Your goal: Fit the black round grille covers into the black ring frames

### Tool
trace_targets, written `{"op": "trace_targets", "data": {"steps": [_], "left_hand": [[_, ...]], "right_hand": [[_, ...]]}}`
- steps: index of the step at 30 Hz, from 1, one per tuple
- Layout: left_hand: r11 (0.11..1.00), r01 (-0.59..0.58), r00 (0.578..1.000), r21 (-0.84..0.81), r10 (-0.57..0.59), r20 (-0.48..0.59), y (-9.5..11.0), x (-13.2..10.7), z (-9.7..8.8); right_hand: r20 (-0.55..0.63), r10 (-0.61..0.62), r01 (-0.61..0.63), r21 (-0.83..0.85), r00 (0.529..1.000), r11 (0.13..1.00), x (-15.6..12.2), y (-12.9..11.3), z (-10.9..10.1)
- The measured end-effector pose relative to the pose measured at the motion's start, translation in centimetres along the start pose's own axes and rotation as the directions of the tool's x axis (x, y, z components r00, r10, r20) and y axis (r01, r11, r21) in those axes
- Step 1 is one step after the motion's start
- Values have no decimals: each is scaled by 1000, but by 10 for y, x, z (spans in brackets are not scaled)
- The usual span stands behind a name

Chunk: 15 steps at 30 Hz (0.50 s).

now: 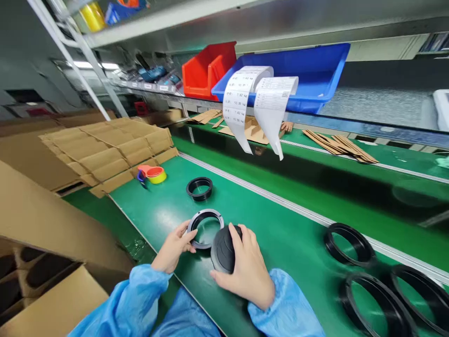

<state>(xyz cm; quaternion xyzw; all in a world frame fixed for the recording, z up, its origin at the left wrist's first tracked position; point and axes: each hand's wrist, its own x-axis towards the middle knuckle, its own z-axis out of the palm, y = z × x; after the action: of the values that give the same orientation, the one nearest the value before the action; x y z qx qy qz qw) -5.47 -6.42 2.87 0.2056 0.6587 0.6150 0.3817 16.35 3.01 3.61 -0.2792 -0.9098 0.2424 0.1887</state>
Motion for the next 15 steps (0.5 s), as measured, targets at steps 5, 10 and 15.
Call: {"op": "trace_targets", "data": {"steps": [5, 10, 15], "left_hand": [[981, 148, 950, -125, -106, 293, -22, -44, 50], [930, 275, 909, -243, -169, 380, -28, -52, 68], [950, 246, 935, -193, -180, 306, -21, -53, 54]], "right_hand": [[-32, 8, -14, -175, 999, 985, 4, 3, -18], [62, 2, 18, -325, 998, 945, -1, 15, -8], [136, -90, 140, -428, 987, 893, -5, 15, -14]]}}
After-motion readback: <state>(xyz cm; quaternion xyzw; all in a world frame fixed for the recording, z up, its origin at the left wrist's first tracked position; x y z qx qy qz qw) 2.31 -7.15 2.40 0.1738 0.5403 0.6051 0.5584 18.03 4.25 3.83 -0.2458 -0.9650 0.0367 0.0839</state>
